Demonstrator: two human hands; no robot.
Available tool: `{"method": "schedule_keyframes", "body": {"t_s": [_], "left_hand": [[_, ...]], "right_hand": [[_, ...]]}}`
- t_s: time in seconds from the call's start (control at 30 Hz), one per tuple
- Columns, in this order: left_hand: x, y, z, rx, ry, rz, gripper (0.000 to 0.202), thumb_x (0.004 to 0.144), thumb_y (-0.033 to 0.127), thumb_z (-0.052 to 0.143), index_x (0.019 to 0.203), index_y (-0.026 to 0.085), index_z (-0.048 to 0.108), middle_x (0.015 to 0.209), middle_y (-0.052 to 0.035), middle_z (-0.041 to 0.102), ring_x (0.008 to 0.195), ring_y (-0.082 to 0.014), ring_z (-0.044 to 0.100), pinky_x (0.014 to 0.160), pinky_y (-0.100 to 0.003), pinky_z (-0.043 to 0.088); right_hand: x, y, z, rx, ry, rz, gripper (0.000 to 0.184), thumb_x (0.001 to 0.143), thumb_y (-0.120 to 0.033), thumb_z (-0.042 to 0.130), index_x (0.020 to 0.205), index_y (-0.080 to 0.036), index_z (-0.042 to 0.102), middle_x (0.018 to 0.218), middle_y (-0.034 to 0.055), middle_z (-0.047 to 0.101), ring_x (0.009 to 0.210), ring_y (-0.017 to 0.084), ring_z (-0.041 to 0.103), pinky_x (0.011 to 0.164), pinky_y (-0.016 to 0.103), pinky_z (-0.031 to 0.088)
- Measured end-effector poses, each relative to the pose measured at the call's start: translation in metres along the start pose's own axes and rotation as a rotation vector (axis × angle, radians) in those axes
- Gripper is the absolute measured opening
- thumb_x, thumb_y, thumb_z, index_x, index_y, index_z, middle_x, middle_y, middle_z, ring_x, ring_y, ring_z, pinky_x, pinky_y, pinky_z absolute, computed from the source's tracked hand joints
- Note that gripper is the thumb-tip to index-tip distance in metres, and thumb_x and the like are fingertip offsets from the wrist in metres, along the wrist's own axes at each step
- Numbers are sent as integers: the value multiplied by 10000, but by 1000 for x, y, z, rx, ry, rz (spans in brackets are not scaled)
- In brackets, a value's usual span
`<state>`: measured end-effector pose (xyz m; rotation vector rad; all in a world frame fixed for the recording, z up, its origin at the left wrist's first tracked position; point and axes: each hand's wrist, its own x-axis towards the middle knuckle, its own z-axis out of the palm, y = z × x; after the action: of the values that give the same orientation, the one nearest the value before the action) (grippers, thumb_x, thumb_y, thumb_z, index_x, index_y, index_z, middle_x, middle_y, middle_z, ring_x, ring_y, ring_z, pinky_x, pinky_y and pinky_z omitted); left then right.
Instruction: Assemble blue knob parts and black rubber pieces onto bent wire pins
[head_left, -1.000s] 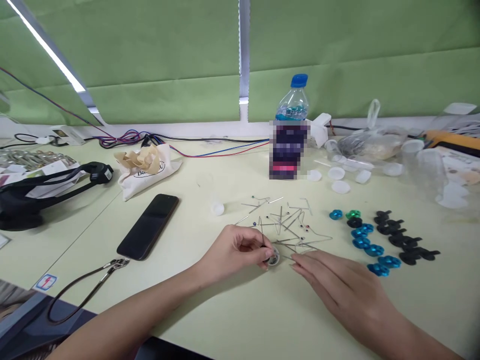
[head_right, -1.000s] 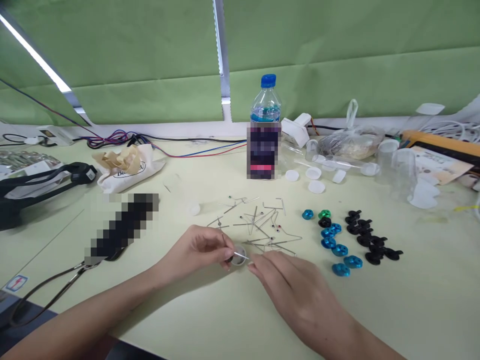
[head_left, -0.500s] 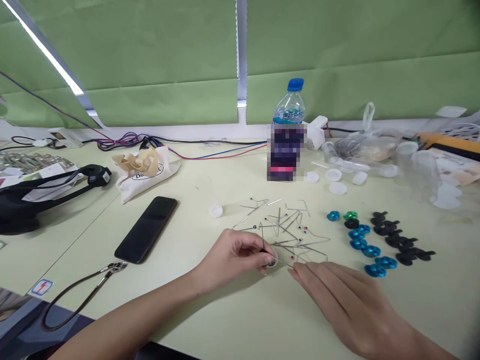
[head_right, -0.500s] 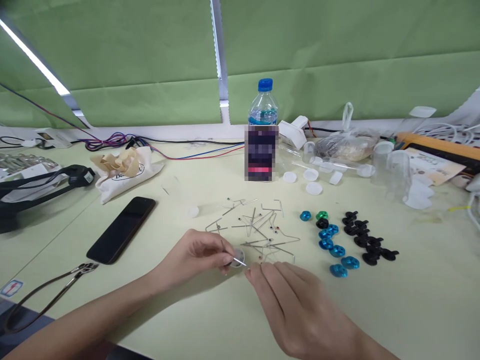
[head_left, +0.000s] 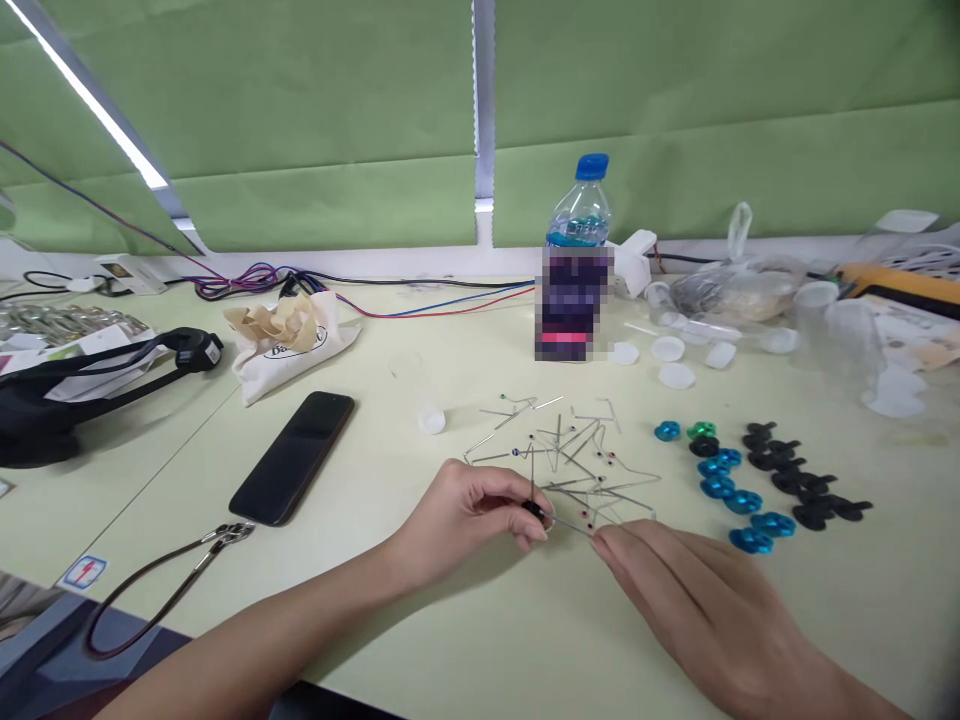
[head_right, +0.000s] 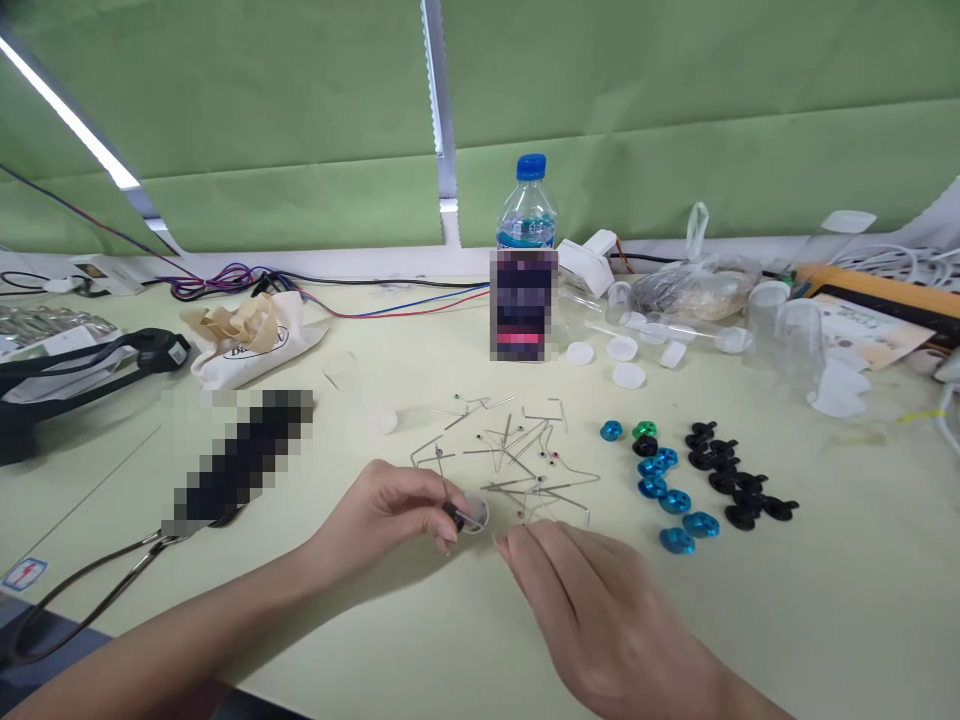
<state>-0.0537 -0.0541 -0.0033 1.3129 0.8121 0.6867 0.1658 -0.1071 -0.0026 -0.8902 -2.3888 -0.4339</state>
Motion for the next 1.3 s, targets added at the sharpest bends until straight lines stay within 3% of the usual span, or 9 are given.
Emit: {"method": "schedule_keyframes", "body": {"t_s": [0.1, 0.23, 0.37, 0.5, 0.63, 0.7, 0.9, 1.17, 1.3], "left_hand": [[1, 0, -1, -26, -8, -33, 49, 746, 143, 695, 770, 124, 733, 795, -43, 701, 600, -86, 610, 659, -211, 513], [3, -2, -4, -136, -72, -124, 75, 755, 160, 689, 798, 107, 721, 707, -37, 682, 561, -98, 622, 601, -219, 518], [5, -2, -6, -208, -132, -162, 121, 761, 194, 689, 827, 93, 704, 702, -58, 688, 525, -122, 633, 543, -245, 530], [5, -1, -6, -242, -141, -169, 120, 738, 184, 710, 809, 88, 703, 700, -59, 692, 513, -119, 632, 532, -241, 534], [5, -1, -4, -228, -96, -132, 100, 713, 140, 723, 802, 95, 718, 652, -25, 676, 522, -105, 627, 572, -231, 538], [4, -1, -3, -201, -66, -104, 76, 708, 116, 722, 783, 102, 725, 645, -17, 675, 543, -97, 628, 596, -219, 535], [1, -2, -1, -84, 1, -43, 53, 732, 129, 700, 771, 114, 732, 788, -56, 717, 626, -118, 651, 667, -242, 545], [-2, -6, 1, 28, 28, 26, 112, 736, 206, 724, 825, 139, 736, 771, -50, 728, 668, -146, 680, 721, -266, 562], [-3, -5, 0, 136, 32, 69, 133, 763, 244, 706, 853, 152, 737, 780, -53, 740, 706, -169, 698, 749, -281, 564]], "right_hand": [[-2, 1, 0, -9, 12, -49, 203, 897, -38, 404, 884, -85, 601, 701, 108, 653, 690, 219, 636, 560, 343, 497], [-7, -1, -3, -125, 47, -235, 216, 847, -16, 456, 932, -63, 649, 785, 138, 706, 744, 260, 651, 616, 400, 506], [-8, 1, -10, -238, 38, -376, 240, 879, -91, 458, 910, -123, 695, 831, 89, 727, 748, 220, 653, 631, 356, 515], [-3, 6, -14, -262, 46, -411, 258, 905, -127, 442, 905, -172, 697, 883, 48, 734, 775, 186, 659, 639, 310, 535], [0, 6, -9, -174, 127, -323, 98, 832, -93, 585, 872, -126, 667, 719, 70, 723, 690, 212, 657, 580, 349, 532], [-1, 4, -5, -114, 144, -251, 108, 789, -57, 635, 882, -112, 642, 663, 69, 706, 652, 215, 647, 566, 359, 523], [-10, 0, 9, 16, 5, 118, 108, 905, -124, 494, 878, -179, 583, 698, 18, 665, 615, 155, 617, 560, 292, 458], [-2, -4, 7, 188, -97, 328, 265, 959, -193, 378, 725, -197, 503, 529, -44, 499, 420, 104, 444, 430, 262, 284], [1, -4, 6, 329, -179, 491, 325, 959, -239, 375, 640, -210, 433, 492, -63, 429, 400, 86, 397, 422, 237, 291]]}}
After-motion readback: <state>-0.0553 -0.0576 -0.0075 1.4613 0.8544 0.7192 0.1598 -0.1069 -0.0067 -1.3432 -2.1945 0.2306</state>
